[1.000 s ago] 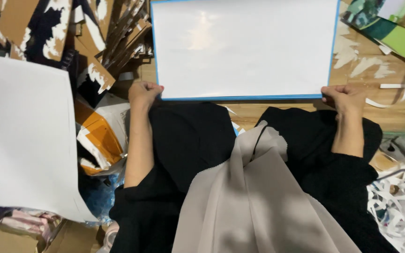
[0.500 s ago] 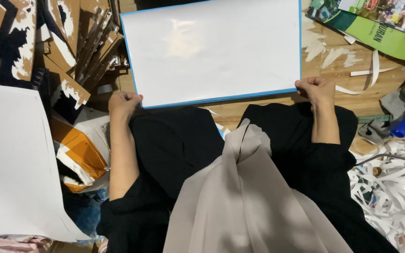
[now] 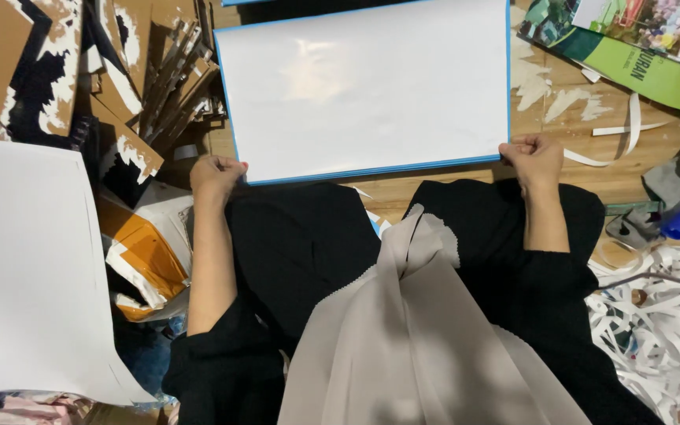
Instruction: Assembling folders by applying glue to cardboard bases and attaching paper sheets
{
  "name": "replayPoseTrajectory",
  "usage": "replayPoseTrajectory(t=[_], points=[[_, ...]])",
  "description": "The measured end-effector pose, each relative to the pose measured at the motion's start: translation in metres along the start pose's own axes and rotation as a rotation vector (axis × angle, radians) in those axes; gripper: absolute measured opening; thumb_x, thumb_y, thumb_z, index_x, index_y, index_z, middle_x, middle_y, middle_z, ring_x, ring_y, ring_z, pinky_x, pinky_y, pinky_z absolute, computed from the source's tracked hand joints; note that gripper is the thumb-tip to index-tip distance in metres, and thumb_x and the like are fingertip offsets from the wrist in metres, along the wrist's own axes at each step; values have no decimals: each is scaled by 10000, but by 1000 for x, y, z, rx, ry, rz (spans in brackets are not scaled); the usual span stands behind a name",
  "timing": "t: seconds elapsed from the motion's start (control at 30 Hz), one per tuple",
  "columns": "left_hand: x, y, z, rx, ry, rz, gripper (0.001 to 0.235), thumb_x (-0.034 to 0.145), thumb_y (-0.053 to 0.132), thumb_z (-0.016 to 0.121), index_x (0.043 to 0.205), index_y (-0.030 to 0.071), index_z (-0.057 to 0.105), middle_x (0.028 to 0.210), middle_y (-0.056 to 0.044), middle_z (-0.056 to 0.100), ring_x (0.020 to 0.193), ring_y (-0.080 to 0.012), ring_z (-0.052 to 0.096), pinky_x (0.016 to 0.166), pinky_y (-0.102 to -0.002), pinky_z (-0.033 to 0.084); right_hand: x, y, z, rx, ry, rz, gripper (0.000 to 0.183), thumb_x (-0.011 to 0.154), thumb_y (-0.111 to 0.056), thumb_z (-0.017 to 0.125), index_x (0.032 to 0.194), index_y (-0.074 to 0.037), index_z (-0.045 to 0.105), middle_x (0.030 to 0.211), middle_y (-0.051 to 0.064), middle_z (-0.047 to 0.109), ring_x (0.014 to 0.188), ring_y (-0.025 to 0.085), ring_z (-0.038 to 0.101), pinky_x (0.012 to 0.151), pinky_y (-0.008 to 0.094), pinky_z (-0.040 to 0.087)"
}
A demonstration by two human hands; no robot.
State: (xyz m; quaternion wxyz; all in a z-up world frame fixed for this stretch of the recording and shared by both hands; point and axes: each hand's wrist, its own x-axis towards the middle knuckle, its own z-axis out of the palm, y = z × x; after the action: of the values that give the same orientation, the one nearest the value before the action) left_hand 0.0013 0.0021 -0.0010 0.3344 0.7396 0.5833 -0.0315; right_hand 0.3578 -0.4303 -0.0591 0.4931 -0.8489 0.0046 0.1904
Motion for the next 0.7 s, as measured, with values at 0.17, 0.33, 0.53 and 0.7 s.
replayPoseTrajectory(t=[0.17, 0.33, 0.53, 0.7], points=[[3, -16, -5, -158, 38, 49, 351, 634, 216, 762, 913, 88, 591, 687, -62, 613, 657, -202, 613, 610, -314, 492, -16, -24, -15, 120, -91, 102, 388, 669, -87, 724, 1019, -1, 581, 802, 84, 610, 658, 185, 632, 600, 286, 542], [20, -30, 2, -169, 53, 81, 239, 655, 148, 745, 846, 85, 615, 665, -77, 603, 536, -176, 606, 494, -267, 481, -7, -25, -71, 230, 8, 197, 383, 758, -223, 707, 1060, -44, 555, 849, 92, 618, 729, 205, 664, 630, 302, 561], [-24, 31, -13, 84, 111, -67, 196, 751, 90, 542, 929, 173, 533, 896, 16, 623, 777, -147, 600, 722, -298, 445, 36, 65, -185, -794, 495, 32, 127, 683, -238, 650, 804, -247, 688, 764, 41, 670, 768, 334, 623, 660, 446, 473], [-94, 113, 19, 98, 472, 685, 272, 763, 137, 624, 986, 13, 530, 1047, -181, 485, 1004, -328, 449, 824, -471, 354, 20, 60, -178, -863, 302, 101, 310, 757, -253, 631, 1015, -82, 613, 1058, 208, 491, 961, 392, 504, 800, 471, 416]])
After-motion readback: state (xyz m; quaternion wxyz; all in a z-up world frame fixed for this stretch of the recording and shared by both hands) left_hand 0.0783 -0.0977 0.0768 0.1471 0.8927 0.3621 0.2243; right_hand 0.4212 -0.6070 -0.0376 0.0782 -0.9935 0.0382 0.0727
